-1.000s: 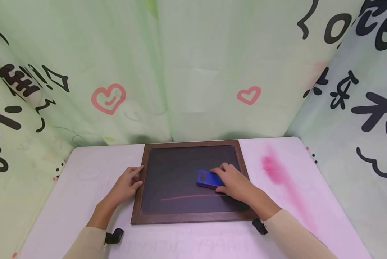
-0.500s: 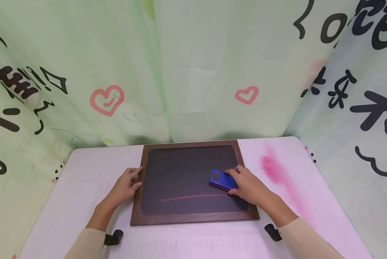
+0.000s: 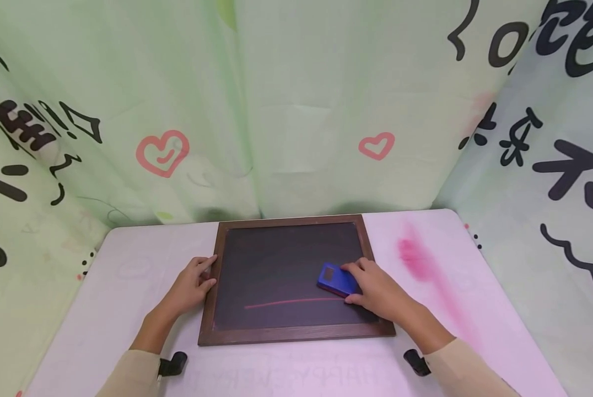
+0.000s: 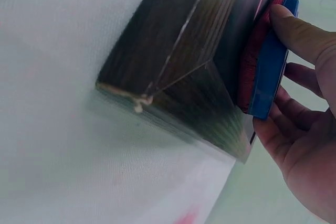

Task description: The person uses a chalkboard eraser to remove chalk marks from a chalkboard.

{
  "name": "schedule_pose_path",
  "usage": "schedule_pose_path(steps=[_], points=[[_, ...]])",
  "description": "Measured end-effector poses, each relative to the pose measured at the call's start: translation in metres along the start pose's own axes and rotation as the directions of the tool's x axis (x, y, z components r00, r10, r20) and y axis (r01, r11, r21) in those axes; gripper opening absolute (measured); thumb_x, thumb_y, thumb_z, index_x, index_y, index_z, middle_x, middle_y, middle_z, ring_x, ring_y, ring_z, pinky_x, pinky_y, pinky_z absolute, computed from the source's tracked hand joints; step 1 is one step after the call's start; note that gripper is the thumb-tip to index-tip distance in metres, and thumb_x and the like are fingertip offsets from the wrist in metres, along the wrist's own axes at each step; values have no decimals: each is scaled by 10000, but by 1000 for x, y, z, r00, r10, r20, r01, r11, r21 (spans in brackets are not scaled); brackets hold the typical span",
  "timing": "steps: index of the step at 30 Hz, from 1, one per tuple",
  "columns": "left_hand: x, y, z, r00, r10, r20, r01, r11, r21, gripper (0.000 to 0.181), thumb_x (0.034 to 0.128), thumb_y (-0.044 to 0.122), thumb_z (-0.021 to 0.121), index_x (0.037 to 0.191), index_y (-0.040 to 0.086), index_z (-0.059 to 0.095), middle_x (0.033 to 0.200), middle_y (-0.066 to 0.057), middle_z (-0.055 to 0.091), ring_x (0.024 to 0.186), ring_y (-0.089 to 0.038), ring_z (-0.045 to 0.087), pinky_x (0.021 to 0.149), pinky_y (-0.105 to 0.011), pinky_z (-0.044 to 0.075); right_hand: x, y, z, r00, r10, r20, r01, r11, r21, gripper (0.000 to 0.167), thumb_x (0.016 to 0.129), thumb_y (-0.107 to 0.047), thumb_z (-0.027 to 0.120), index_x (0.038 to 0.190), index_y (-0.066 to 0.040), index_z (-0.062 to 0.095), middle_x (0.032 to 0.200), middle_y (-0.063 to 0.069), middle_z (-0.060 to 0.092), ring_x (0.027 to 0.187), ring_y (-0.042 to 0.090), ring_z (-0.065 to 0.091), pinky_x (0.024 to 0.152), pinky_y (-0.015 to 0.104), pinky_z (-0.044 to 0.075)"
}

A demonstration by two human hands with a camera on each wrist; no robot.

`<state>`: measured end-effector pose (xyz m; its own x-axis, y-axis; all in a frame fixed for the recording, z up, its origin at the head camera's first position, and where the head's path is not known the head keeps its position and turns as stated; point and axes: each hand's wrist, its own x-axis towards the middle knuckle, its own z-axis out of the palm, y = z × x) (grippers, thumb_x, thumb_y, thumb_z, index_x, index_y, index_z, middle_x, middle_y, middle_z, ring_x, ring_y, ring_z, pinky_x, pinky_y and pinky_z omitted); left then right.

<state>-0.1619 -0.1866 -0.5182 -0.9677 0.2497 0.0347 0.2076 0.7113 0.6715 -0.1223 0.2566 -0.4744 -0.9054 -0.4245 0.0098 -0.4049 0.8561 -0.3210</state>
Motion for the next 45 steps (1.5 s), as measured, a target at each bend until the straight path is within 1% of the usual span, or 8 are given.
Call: schedule_pose_path(steps=[3, 11, 18, 22, 29, 36, 45], points=[[0, -1, 0, 1000, -2, 6, 2, 1000, -3, 600, 945, -40, 677, 1509, -50, 471, 1369, -259, 520, 974, -261, 600, 833, -405, 528, 1, -3, 1, 1000, -6, 3, 6, 1000, -4, 688, 827, -313, 878, 1390, -37, 595, 1215, 134, 609, 1091, 287, 608, 934, 483, 550], [1, 0, -1, 1000, 1, 6, -1, 1000, -1, 599, 946, -41, 674, 1509, -51, 470, 1368, -257, 521, 980, -268, 597, 843, -410, 530, 4, -14, 4, 999, -35, -8, 34, 999, -19, 680, 822, -340, 880, 1362, -29, 608, 1156, 102, 618, 1000, 209, 589, 864, 416, 557], [0, 0, -1, 1000, 2, 4, -2, 1000, -5, 597, 944, -43, 675, 1505, -55, 473, 1371, -262, 520, 983, -273, 604, 840, -410, 534, 10, -27, 10, 996, -83, -14, 82, 996, -43, 678, 830, -346, 873, 1357, -16, 604, 1164, 112, 623, 1014, 224, 611, 878, 417, 557], [-1, 0, -1, 1000, 1, 4, -1, 1000, -5, 596, 945, -43, 675, 1505, -56, 472, 1372, -262, 520, 979, -270, 601, 837, -409, 530, 16, -38, 16, 995, -103, -6, 103, 993, -60, 689, 835, -347, 869, 1366, -4, 597, 1168, 128, 620, 1021, 228, 610, 889, 409, 557], [0, -1, -1, 1000, 7, 9, -7, 1000, -7, 600, 948, -43, 673, 1511, -55, 465, 1376, -257, 518, 973, -261, 593, 829, -398, 526, 33, -63, 27, 991, -132, 18, 133, 989, -57, 700, 846, -365, 857, 1382, -4, 587, 1190, 149, 614, 1056, 251, 599, 918, 415, 558], [1, -1, -1, 1000, -1, 13, 2, 1000, -22, 601, 947, -45, 671, 1511, -55, 464, 1377, -258, 511, 979, -263, 596, 832, -398, 528, 51, -91, 38, 982, -184, 36, 186, 981, -51, 697, 855, -376, 847, 1383, 0, 589, 1173, 144, 610, 1023, 228, 581, 891, 391, 554], [1, -1, 0, 1000, 5, 1, -5, 1000, -18, 601, 938, -48, 678, 1503, -62, 472, 1370, -268, 515, 965, -257, 595, 828, -396, 524, 75, -128, 50, 969, -234, 81, 239, 968, -69, 674, 872, -405, 824, 1384, -31, 596, 1144, 122, 593, 998, 226, 562, 871, 369, 542]])
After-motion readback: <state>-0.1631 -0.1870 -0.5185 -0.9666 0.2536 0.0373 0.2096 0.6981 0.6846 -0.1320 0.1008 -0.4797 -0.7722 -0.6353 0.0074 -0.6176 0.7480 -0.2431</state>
